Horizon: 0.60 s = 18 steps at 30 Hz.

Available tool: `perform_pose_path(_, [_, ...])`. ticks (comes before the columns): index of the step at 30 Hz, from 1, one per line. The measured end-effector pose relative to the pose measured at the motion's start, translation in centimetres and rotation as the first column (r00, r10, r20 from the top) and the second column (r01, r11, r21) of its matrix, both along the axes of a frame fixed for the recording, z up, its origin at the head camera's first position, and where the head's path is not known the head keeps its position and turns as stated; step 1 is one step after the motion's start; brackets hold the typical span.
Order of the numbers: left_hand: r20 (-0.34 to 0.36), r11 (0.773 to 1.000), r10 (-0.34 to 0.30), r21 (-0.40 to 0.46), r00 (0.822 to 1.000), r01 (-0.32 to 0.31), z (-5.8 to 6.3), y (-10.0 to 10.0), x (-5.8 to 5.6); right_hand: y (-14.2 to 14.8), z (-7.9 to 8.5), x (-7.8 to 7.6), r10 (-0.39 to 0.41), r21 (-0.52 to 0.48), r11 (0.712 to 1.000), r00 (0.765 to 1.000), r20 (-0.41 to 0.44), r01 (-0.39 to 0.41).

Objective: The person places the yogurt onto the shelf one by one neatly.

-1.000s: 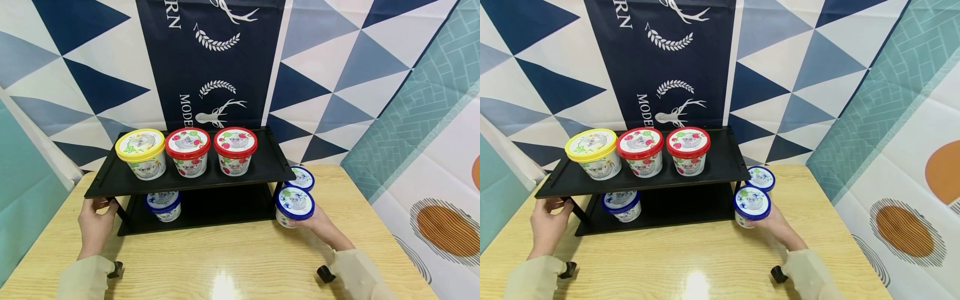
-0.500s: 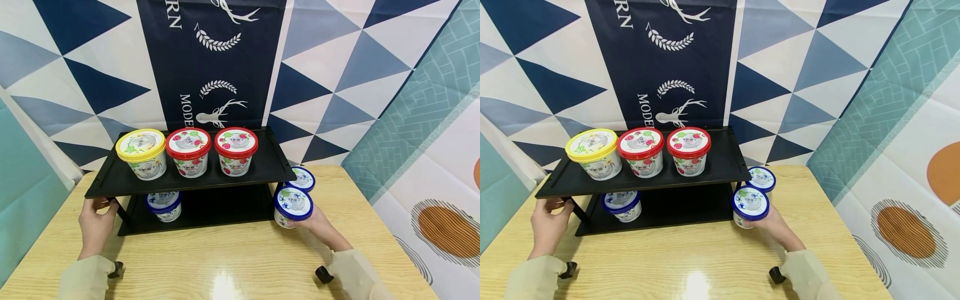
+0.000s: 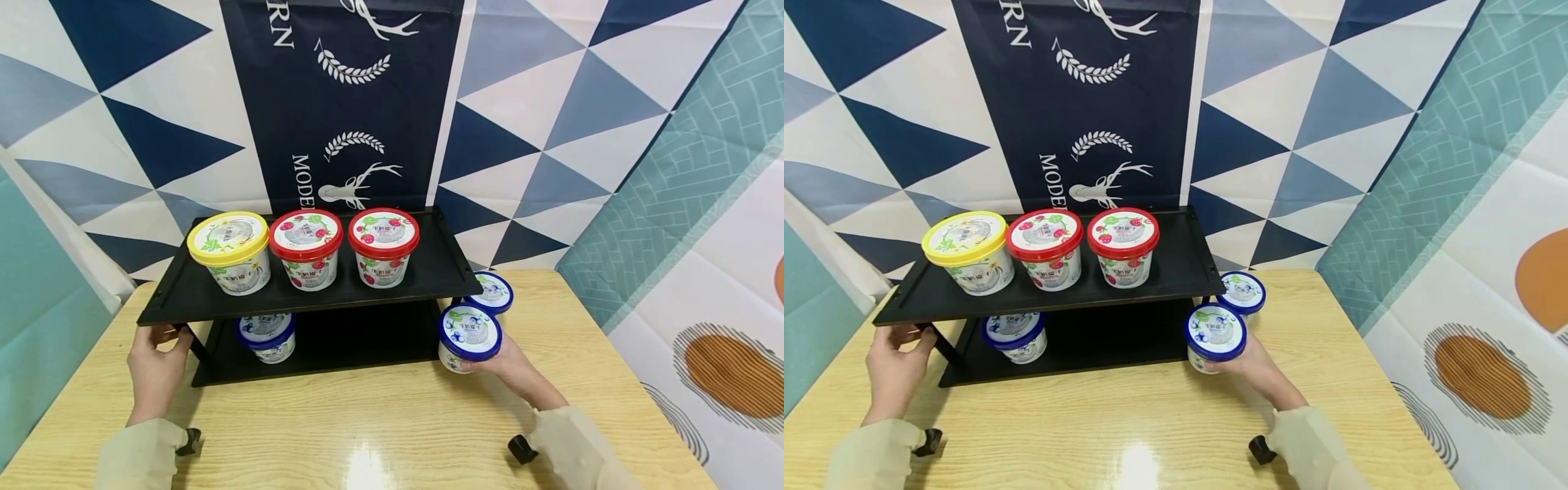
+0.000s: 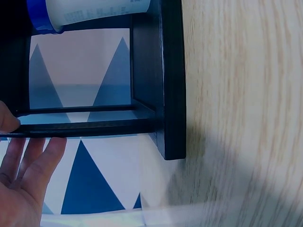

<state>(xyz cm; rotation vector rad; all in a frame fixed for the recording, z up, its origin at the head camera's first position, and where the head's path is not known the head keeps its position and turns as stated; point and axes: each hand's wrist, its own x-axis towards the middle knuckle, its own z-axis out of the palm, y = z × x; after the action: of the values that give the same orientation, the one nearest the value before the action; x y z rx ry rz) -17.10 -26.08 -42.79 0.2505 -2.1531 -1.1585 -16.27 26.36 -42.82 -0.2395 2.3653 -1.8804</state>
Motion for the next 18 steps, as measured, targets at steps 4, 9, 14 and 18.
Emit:
perform_pose_path(4, [0.004,1.000,0.005,-0.005,1.000,-0.005,0.0,0.0,0.0,-0.6,0.1,-0.1,0.013,-0.021,1.000,1.000,-0.016,-0.013])
perform_pose_path(9, [-0.001,1.000,0.006,-0.005,1.000,-0.006,0.0,0.0,0.0,-1.2,0.1,-0.1,0.019,-0.021,1.000,1.000,-0.017,-0.019])
perform_pose_path(14, [0.001,1.000,0.004,-0.004,1.000,-0.004,0.0,0.0,0.0,-2.0,-0.1,-0.3,0.028,-0.052,0.998,0.999,-0.027,-0.029])
perform_pose_path(18, [0.003,1.000,0.000,-0.001,1.000,0.000,0.0,0.0,0.0,-2.5,-0.3,-0.5,0.043,-0.087,0.995,0.998,-0.039,-0.047])
